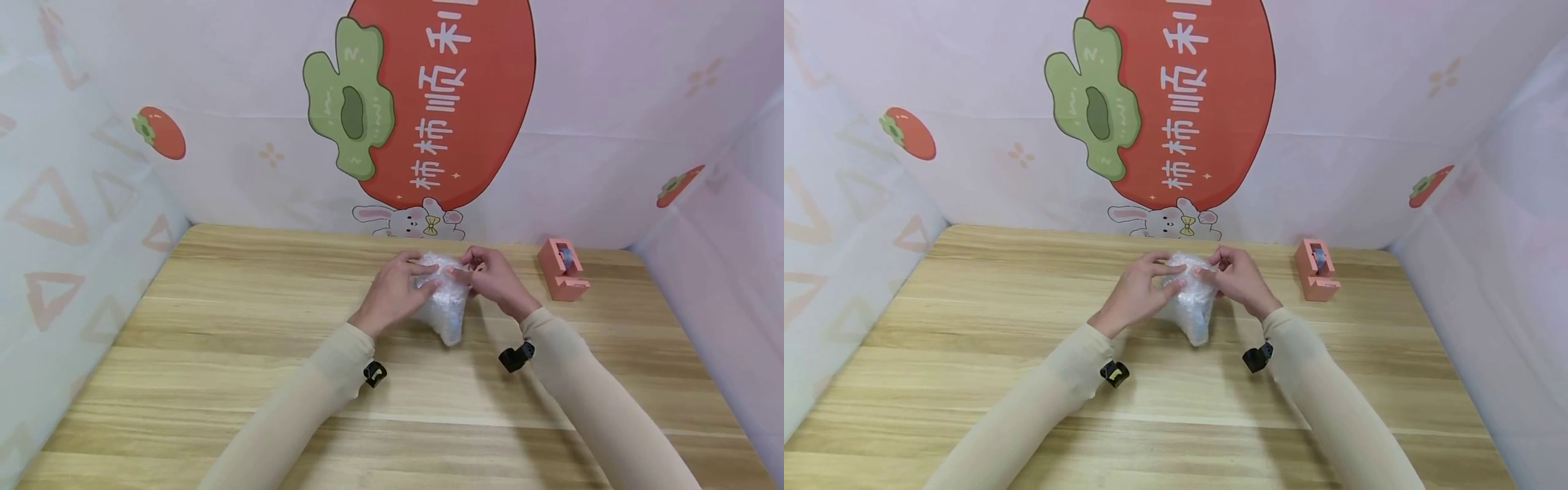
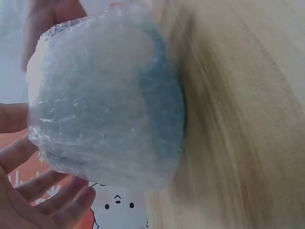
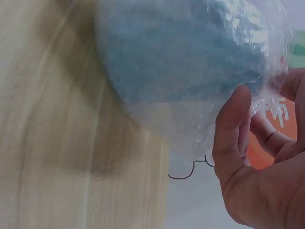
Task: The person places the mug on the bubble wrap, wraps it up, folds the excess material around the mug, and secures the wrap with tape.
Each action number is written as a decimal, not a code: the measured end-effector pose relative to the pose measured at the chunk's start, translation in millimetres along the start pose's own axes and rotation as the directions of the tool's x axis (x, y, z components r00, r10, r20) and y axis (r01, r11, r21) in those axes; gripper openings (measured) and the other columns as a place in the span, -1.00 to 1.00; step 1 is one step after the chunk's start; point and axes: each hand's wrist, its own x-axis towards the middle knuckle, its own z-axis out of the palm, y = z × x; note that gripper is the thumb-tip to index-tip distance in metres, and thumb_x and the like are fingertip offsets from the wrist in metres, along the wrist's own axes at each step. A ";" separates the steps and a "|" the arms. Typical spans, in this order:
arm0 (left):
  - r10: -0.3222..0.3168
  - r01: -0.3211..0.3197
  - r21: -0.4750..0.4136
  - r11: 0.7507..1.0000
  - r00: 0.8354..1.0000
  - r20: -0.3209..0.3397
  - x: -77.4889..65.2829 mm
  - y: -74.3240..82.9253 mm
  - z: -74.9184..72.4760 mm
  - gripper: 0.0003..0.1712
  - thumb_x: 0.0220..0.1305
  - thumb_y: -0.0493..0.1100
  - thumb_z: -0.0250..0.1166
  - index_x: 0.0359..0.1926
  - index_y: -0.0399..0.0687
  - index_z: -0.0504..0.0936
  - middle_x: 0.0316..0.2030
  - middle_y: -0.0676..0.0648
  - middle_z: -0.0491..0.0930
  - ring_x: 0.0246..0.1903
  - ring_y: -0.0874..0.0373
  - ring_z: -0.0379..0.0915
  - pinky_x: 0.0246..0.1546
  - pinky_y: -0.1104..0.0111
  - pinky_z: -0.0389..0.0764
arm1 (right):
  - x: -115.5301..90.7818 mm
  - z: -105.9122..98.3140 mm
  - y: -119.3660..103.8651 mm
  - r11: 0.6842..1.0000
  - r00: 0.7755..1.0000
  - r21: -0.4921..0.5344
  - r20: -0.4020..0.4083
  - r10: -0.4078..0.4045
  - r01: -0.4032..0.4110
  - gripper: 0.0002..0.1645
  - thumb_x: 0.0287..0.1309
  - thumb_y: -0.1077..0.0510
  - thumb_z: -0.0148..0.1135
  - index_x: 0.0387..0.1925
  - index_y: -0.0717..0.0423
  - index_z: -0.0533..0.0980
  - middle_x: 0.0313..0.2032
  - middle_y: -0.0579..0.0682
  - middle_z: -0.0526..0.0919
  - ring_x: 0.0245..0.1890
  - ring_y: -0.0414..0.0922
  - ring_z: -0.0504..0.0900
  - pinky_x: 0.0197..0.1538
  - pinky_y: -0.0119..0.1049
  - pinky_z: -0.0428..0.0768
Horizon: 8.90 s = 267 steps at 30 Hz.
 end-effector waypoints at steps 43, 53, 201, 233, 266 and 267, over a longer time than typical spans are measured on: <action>-0.152 0.156 0.048 0.987 0.985 -0.076 -0.6 33.4 0.3 -0.82 0.30 -0.16 0.41 -0.14 -0.11 0.83 0.07 -0.11 0.67 0.13 -0.08 0.54 0.15 0.04 0.54 | -33.9 9.8 -10.1 0.850 0.908 -0.433 -0.142 -0.394 0.301 -0.91 0.08 0.23 0.53 -0.34 0.16 0.80 -0.50 -0.05 0.61 -0.50 -0.10 0.50 -0.50 -0.27 0.49; -0.158 0.158 -0.015 0.987 0.987 -0.008 6.7 22.8 -3.2 -0.84 0.28 -0.19 0.42 -0.17 -0.12 0.83 0.17 -0.10 0.63 0.27 -0.10 0.43 0.33 0.01 0.38 | -45.6 6.8 -8.0 0.845 0.902 -0.404 -0.096 -0.420 0.351 -0.88 0.17 0.22 0.47 -0.24 0.14 0.79 -0.47 -0.08 0.63 -0.46 -0.15 0.59 -0.48 -0.32 0.55; -0.093 0.095 0.020 0.995 0.991 -0.099 0.2 17.1 5.3 -0.85 0.29 -0.15 0.38 -0.22 -0.04 0.85 0.07 -0.05 0.70 0.13 -0.02 0.57 -0.16 0.17 0.66 | -97.5 -120.7 77.5 0.682 0.750 0.731 -0.438 0.496 -0.023 -0.49 0.15 0.36 0.42 -0.77 0.21 0.34 -0.45 -0.02 0.73 -0.42 -0.14 0.76 -0.27 -0.23 0.74; -0.107 0.109 0.017 0.994 0.989 -0.102 1.5 17.5 4.6 -0.85 0.29 -0.15 0.37 -0.21 -0.03 0.85 0.07 -0.03 0.70 0.15 0.00 0.55 -0.05 0.13 0.65 | -80.4 -130.2 100.8 0.576 0.800 0.811 -0.280 0.531 -0.098 -0.90 0.15 0.21 0.49 -0.43 0.15 0.71 -0.42 0.01 0.75 -0.37 -0.10 0.79 -0.18 -0.20 0.72; -0.106 0.108 0.014 0.994 0.989 -0.099 -0.7 20.1 4.7 -0.85 0.29 -0.15 0.38 -0.21 -0.03 0.85 0.08 -0.04 0.70 0.14 -0.02 0.56 -0.11 0.15 0.66 | -70.2 -122.5 102.5 0.806 0.689 0.570 -0.521 0.504 -0.159 -0.41 0.12 0.22 0.49 -0.76 0.08 0.25 -0.67 -0.15 0.32 -0.31 -0.22 0.54 -0.30 -0.52 0.58; -0.105 0.107 0.014 0.994 0.989 -0.100 -0.6 20.1 4.6 -0.85 0.29 -0.15 0.38 -0.22 -0.04 0.85 0.07 -0.03 0.70 0.14 -0.02 0.56 -0.11 0.16 0.66 | -70.0 -122.0 102.8 0.814 0.683 0.557 -0.533 0.500 -0.162 -0.40 0.12 0.22 0.50 -0.76 0.07 0.25 -0.68 -0.14 0.26 -0.30 -0.20 0.51 -0.32 -0.52 0.56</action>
